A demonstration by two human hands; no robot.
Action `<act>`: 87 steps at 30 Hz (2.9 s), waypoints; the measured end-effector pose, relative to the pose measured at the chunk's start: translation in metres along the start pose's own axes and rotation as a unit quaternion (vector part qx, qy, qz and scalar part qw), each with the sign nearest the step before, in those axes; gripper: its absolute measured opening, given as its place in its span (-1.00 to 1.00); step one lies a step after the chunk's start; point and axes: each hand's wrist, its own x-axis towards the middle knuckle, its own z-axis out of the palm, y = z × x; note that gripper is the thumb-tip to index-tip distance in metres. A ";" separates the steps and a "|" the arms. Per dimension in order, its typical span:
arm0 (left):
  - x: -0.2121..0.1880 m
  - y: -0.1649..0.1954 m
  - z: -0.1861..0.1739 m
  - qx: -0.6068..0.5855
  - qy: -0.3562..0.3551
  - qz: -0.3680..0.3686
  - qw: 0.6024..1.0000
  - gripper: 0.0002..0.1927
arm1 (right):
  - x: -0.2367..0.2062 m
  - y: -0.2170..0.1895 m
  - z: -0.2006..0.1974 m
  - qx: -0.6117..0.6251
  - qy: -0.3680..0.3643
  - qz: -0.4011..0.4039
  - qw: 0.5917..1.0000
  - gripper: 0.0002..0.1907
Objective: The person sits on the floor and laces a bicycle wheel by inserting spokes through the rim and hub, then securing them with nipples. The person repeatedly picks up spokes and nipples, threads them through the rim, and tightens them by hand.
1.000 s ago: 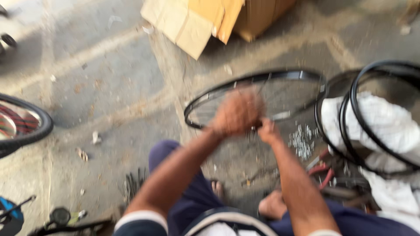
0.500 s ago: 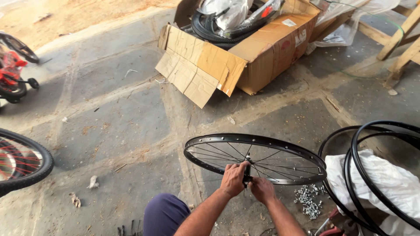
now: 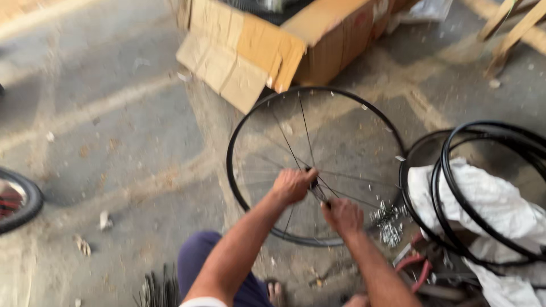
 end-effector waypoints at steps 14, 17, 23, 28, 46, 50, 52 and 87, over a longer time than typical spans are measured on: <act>0.038 -0.077 0.108 -0.042 -0.073 0.120 0.989 -0.69 | -0.009 0.101 0.073 -0.220 -0.104 -0.116 0.963 -0.75; 0.051 -0.085 0.131 -0.047 -0.067 0.135 0.987 -0.81 | -0.010 0.092 0.109 -0.225 -0.225 -0.043 0.947 -0.57; 0.064 -0.106 0.166 -0.031 -0.067 0.182 0.981 -0.97 | -0.019 0.071 0.152 -0.118 -0.297 0.003 0.948 -0.63; 0.065 -0.119 0.185 -0.001 -0.112 0.155 0.982 -0.96 | -0.025 0.049 0.174 -0.097 -0.392 0.054 0.913 -0.64; -0.050 -0.016 0.238 -0.439 0.100 -0.434 0.780 -0.12 | -0.036 0.040 0.183 0.126 -0.154 0.145 0.969 -0.51; -0.047 -0.035 0.254 -0.489 0.079 -0.369 0.786 -0.20 | 0.005 0.045 0.168 0.293 -0.116 0.138 0.939 -0.75; -0.045 -0.039 0.260 -0.512 0.103 -0.353 0.776 -0.21 | 0.030 0.039 0.155 0.270 -0.119 0.093 0.951 -0.80; -0.051 -0.076 0.281 -0.585 0.028 -0.361 0.726 -0.66 | 0.011 -0.001 0.215 0.283 -0.197 0.178 0.922 -0.71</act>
